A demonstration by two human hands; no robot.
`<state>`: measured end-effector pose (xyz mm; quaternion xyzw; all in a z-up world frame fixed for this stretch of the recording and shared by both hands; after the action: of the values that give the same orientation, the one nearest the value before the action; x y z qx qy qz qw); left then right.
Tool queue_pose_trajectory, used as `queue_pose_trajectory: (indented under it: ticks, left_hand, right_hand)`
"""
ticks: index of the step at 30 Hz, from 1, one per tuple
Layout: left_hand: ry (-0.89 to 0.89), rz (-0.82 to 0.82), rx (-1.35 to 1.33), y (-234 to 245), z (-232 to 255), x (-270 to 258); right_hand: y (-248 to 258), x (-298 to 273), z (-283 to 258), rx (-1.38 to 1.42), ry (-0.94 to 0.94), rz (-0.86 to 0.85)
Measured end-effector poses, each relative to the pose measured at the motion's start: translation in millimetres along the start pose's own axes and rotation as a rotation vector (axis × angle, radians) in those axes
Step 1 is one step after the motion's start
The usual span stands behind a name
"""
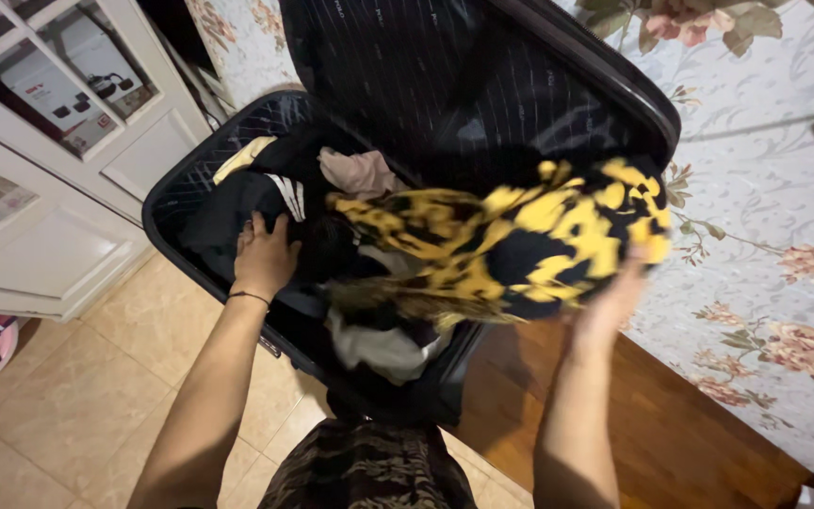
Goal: The person unzips a suitcase, opens it, and removes various items of clothing, laying them out on a wooden bench.
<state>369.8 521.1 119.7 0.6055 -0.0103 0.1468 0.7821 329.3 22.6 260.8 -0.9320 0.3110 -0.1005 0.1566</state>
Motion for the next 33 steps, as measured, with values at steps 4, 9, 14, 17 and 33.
queue_pose_trajectory:
  ticks: [4, 9, 14, 17, 33]
  left_hand:
    - [-0.027, 0.021, 0.084, 27.8, 29.1, -5.4]
    - [-0.297, 0.239, -0.36, 75.8, 108.7, -26.9]
    - [-0.467, -0.142, -0.977, 54.8, 161.2, -64.3]
    - [-0.25, -0.503, -0.988, 16.7, 162.7, -79.3]
    - [0.343, -0.186, -1.944, 86.3, 136.3, -74.4]
  right_hand:
    - [5.2, 2.0, -38.6, -0.039, 0.025, -0.05]
    - [-7.8, -54.9, 73.2, -0.663, -0.183, -0.226]
    - [-13.1, -108.0, 128.7, -0.16, -0.594, -0.511]
    - [-18.9, -84.9, 91.6, -0.128, -0.291, -0.507]
    - [-21.0, -104.6, 92.5, -0.485, -0.13, -0.579]
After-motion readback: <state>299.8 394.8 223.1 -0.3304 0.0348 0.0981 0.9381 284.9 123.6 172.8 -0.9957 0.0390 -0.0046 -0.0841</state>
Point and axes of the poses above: each hand's wrist, its own x-axis towards the middle knuckle, its own y-axis out of the back of the hand, z = x × y, the point moved 6 cm from there along x, towards the middle knuckle, and after that the axes turned 10 degrees about z, right-handed, at the moved point
